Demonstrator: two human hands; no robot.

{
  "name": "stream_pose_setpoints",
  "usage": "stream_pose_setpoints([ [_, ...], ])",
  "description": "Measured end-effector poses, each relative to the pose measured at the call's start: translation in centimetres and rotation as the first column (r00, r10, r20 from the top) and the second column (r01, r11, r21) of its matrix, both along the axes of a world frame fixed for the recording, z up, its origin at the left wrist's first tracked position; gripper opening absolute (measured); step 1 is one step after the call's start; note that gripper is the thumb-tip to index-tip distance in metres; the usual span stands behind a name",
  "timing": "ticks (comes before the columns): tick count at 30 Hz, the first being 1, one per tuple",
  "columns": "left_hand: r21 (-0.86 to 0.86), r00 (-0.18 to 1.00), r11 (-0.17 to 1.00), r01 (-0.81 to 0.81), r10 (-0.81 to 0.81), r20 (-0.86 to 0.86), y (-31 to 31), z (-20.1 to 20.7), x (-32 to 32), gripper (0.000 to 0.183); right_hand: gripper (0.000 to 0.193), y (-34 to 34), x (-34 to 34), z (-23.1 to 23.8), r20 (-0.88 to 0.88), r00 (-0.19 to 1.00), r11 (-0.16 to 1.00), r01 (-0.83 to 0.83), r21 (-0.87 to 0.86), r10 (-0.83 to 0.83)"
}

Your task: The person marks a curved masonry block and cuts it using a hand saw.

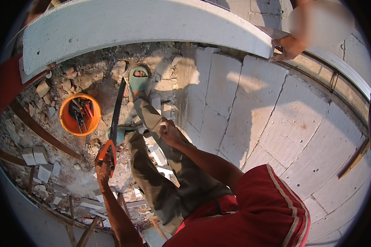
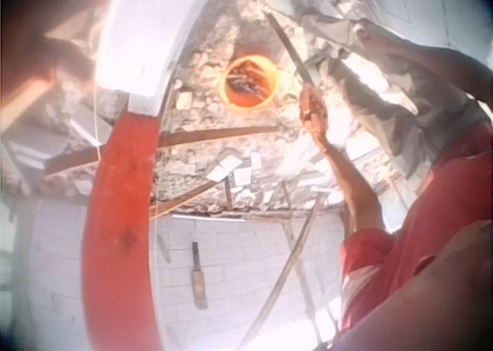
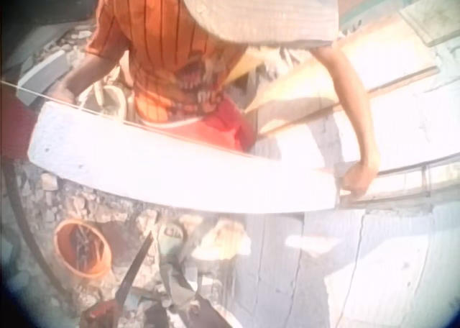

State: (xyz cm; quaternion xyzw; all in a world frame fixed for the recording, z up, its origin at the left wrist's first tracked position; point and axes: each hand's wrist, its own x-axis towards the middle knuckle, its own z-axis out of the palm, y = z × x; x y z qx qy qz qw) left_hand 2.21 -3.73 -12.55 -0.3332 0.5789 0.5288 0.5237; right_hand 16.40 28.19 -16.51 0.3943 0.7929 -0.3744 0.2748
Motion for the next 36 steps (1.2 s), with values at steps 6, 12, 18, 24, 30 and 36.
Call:
stream_pose_setpoints([
  [6,-0.045,0.984,0.983,-0.176,0.175,-0.028,-5.9,-5.6,2.0,0.016,0.034,-0.8,-0.2,0.0,0.030,0.999,1.000,0.011,-0.028,-0.011],
  [12,-0.189,0.999,0.982,-0.023,0.015,-0.046,-11.1,-11.1,4.5,0.013,0.033,-0.5,-0.3,0.5,0.052,0.995,0.996,-0.086,-0.019,0.086],
  [18,-0.630,0.704,0.573,0.524,-0.708,-0.058,-13.7,-18.6,7.8,0.030,0.032,-0.5,-0.5,0.5,0.038,0.991,0.991,-0.131,0.033,0.129],
  [24,-0.660,0.642,0.416,0.626,-0.756,0.132,-14.4,-22.0,8.2,0.023,0.033,-0.8,-1.2,1.2,0.079,0.982,0.985,-0.173,0.023,0.170],
  [30,-0.693,0.644,0.308,0.652,-0.707,0.292,-12.3,-18.5,4.3,0.028,0.031,0.0,-1.1,1.2,0.085,0.977,0.978,-0.202,0.043,0.198],
  [36,-0.679,0.234,0.147,0.719,-0.971,0.038,-18.2,-10.0,-2.2,0.032,0.030,-4.1,-4.8,1.1,-0.054,0.986,0.981,-0.162,-0.105,0.157],
])
